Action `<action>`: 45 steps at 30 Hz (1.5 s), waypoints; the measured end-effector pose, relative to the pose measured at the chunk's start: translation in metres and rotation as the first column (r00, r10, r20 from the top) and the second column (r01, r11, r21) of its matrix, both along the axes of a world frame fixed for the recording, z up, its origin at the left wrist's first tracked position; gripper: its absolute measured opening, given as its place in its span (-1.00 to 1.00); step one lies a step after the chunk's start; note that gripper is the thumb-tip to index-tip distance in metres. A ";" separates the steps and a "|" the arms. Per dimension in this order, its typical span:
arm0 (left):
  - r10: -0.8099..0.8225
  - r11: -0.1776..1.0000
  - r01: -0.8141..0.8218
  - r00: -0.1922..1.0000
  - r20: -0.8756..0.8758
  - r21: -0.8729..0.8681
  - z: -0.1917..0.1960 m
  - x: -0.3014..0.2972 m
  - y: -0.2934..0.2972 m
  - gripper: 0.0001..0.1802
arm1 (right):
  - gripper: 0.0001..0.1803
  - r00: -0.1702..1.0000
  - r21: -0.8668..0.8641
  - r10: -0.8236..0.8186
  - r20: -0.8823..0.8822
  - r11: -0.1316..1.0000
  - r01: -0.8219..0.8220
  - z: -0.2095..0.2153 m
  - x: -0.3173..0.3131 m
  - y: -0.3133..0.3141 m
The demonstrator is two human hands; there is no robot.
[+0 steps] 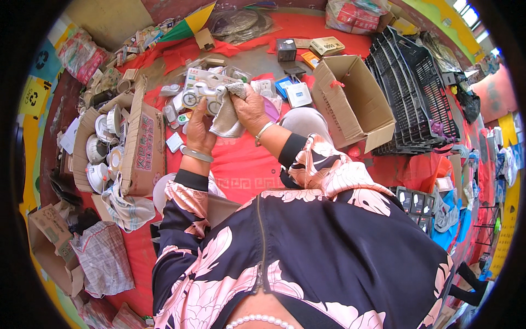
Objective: The person wipes various packaged items, including a light fixture and a power strip, with a grey cloth while seated near several boxes of miscellaneous goods.
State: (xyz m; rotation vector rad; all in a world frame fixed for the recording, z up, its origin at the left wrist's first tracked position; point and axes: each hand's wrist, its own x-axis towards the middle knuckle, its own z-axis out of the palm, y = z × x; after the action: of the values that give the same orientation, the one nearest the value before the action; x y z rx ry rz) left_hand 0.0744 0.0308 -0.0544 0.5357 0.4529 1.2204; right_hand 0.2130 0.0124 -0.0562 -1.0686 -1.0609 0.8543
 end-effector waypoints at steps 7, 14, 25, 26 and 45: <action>0.078 0.980 -0.079 0.997 0.012 0.183 0.015 -0.009 0.003 -0.60 | -0.79 0.987 0.095 0.126 0.102 0.986 -0.136 0.008 0.032 0.006; -0.046 0.967 0.112 0.960 -0.276 0.230 0.020 -0.025 -0.002 -0.67 | -0.64 0.953 0.016 0.272 -0.136 0.962 -0.273 0.067 0.079 0.010; -0.303 0.849 0.470 0.808 -0.506 0.243 0.015 -0.020 -0.010 -0.60 | -0.64 0.862 -0.038 0.311 0.400 0.946 -0.323 0.060 0.050 0.009; -0.307 0.850 0.478 0.789 -0.532 0.219 0.011 -0.022 -0.008 -0.60 | -0.68 0.864 -0.047 0.271 0.424 0.960 -0.278 0.053 0.049 0.006; 0.542 0.784 -0.533 0.838 0.068 0.318 0.054 -0.159 -0.079 -0.82 | -0.61 0.880 -0.209 0.063 -0.470 0.961 -0.180 -0.039 0.152 0.059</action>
State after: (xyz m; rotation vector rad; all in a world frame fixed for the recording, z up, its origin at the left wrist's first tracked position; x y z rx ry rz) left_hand -0.0843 -0.0485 -0.0003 0.7345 0.4437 1.8665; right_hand 0.3648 0.0715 -0.0949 -0.9406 -0.6323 1.2977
